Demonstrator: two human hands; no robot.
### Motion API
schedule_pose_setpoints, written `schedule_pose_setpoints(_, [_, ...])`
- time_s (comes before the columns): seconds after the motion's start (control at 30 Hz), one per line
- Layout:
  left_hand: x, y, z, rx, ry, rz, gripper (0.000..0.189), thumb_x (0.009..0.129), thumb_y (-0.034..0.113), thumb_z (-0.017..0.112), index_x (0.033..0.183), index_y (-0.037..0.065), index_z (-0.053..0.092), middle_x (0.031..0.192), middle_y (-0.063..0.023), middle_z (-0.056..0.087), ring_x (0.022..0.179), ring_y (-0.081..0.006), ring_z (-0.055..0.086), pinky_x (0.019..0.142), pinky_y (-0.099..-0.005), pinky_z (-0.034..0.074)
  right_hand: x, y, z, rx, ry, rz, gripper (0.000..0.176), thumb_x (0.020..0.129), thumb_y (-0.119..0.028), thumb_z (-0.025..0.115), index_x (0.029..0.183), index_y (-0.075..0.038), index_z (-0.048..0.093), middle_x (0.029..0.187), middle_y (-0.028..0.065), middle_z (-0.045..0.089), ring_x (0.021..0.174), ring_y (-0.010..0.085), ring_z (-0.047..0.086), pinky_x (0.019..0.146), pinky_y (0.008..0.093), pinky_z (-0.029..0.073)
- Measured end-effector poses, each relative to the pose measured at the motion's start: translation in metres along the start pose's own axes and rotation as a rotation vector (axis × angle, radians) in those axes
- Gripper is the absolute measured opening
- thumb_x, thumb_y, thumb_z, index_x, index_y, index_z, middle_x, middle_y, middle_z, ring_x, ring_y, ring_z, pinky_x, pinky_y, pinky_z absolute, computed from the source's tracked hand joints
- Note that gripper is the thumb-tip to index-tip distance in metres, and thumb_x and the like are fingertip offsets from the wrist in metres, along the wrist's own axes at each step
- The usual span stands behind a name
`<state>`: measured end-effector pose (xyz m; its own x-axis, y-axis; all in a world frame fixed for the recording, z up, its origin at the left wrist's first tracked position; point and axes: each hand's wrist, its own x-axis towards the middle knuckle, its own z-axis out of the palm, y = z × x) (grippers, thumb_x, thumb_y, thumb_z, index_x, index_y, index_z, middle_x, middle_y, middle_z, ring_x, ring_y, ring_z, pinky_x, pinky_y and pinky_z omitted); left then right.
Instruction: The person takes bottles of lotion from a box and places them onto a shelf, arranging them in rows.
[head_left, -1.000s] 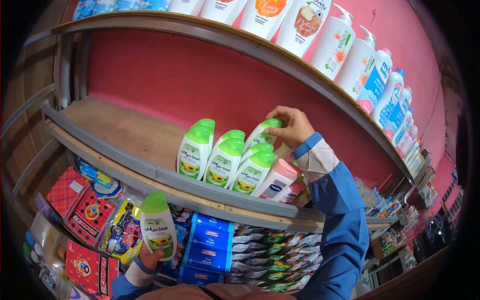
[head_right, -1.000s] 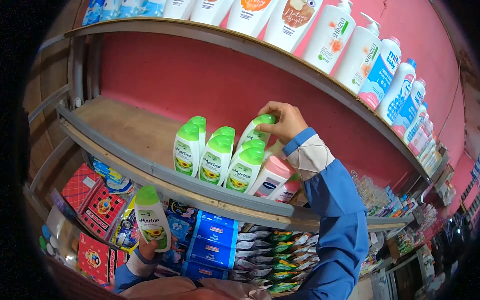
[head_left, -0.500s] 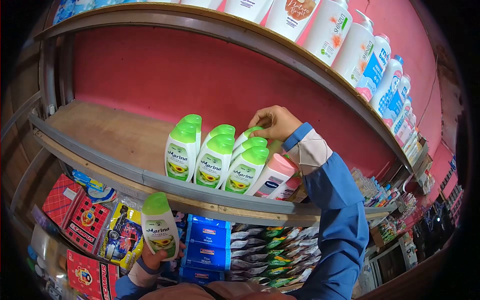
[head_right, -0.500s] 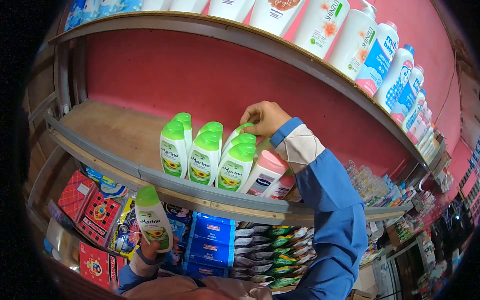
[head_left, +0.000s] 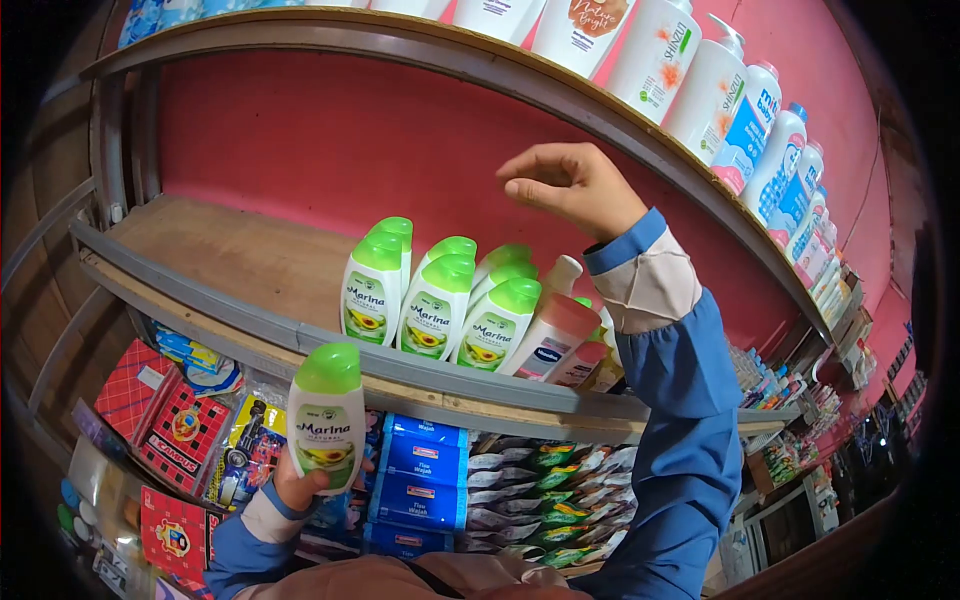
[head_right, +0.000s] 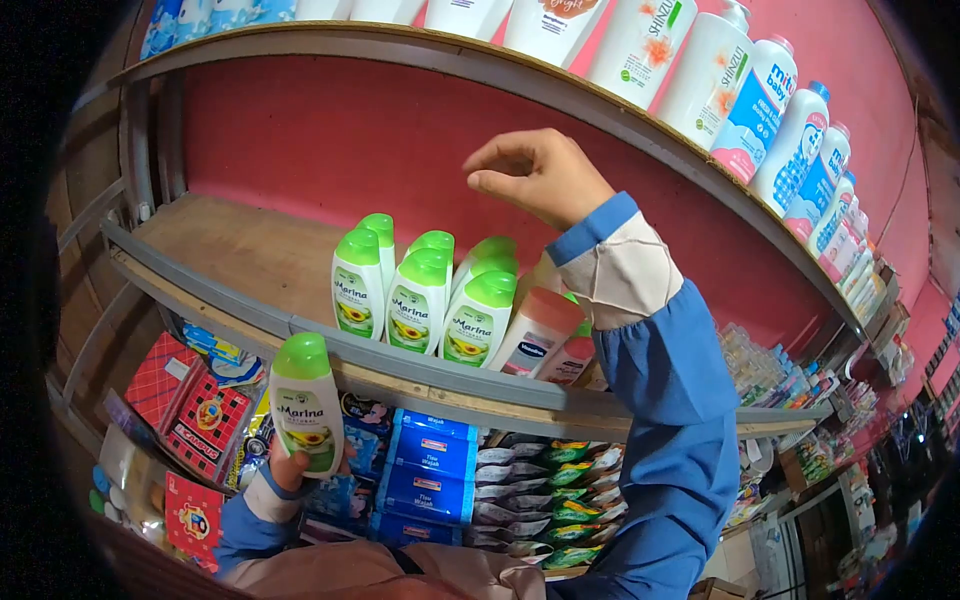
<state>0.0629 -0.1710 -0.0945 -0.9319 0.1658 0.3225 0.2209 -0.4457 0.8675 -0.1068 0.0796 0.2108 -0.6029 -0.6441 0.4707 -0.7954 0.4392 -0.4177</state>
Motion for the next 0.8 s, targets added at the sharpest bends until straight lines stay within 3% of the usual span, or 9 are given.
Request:
schedule_pose_setpoints(0.13, [0.005, 0.016, 0.011, -0.088, -0.053, 0.036, 0.092, 0.066, 0.049, 0.077, 0.127, -0.007, 0.037, 0.099, -0.0215, 0.062, 0.08, -0.0264, 0.065, 0.067, -0.0336, 0.055, 0.007, 0.007, -0.008, -0.279, -0.225, -0.006, 0.019, 0.081, -0.008, 0.067, 0.099, -0.001, 0.067, 0.09, 0.0078, 0.069, 0.083, 0.012, 0.064, 0.076, 0.027, 0.051])
schedule_pose_setpoints(0.2, [0.002, 0.015, 0.015, -0.107, -0.052, 0.057, 0.091, 0.067, 0.049, 0.077, 0.127, -0.007, 0.037, 0.1, -0.0222, 0.062, 0.081, -0.0268, 0.065, 0.066, -0.0335, 0.056, 0.007, 0.027, -0.005, -0.462, -0.336, -0.008, 0.025, 0.077, -0.006, 0.068, 0.102, -0.006, 0.068, 0.095, 0.0106, 0.069, 0.086, 0.0195, 0.066, 0.08, 0.0306, 0.052])
schedule_pose_setpoints(0.27, [-0.002, 0.011, 0.015, -0.107, -0.051, 0.062, 0.09, 0.067, 0.049, 0.076, 0.126, -0.006, 0.038, 0.099, -0.0228, 0.062, 0.081, -0.0271, 0.065, 0.066, -0.0334, 0.056, 0.005, 0.054, 0.0, -0.477, -0.342, 0.035, 0.026, 0.074, -0.008, 0.07, 0.1, -0.01, 0.069, 0.093, 0.0099, 0.069, 0.086, 0.0219, 0.066, 0.079, 0.0331, 0.051])
schedule_pose_setpoints(0.37, [-0.01, 0.006, 0.008, -0.078, -0.04, 0.048, 0.088, 0.068, 0.05, 0.075, 0.124, -0.006, 0.039, 0.097, -0.0236, 0.062, 0.079, -0.0273, 0.066, 0.064, -0.0332, 0.056, 0.003, 0.059, 0.004, -0.408, -0.396, 0.101, 0.03, 0.077, -0.007, 0.068, 0.107, -0.008, 0.067, 0.1, 0.0106, 0.068, 0.092, 0.0204, 0.065, 0.083, 0.0313, 0.051])
schedule_pose_setpoints(0.57, [-0.021, 0.002, -0.001, -0.03, 0.04, 0.088, 0.081, 0.07, 0.052, 0.073, 0.119, -0.005, 0.044, 0.09, -0.0231, 0.063, 0.07, -0.0264, 0.065, 0.059, -0.0328, 0.055, 0.004, 0.066, 0.004, -0.331, -0.47, 0.102, 0.029, 0.079, -0.007, 0.067, 0.107, -0.006, 0.066, 0.098, 0.0104, 0.069, 0.091, 0.0185, 0.065, 0.083, 0.0315, 0.05])
schedule_pose_setpoints(0.8, [-0.025, 0.0, 0.0, 0.0, 0.097, 0.146, 0.075, 0.072, 0.053, 0.07, 0.114, -0.004, 0.047, 0.085, -0.0204, 0.063, 0.064, -0.0251, 0.063, 0.054, -0.0322, 0.053, 0.003, 0.067, 0.002, -0.339, -0.453, 0.057, 0.025, 0.074, -0.011, 0.068, 0.099, -0.011, 0.07, 0.087, 0.0105, 0.069, 0.079, 0.0192, 0.067, 0.071, 0.0306, 0.052])
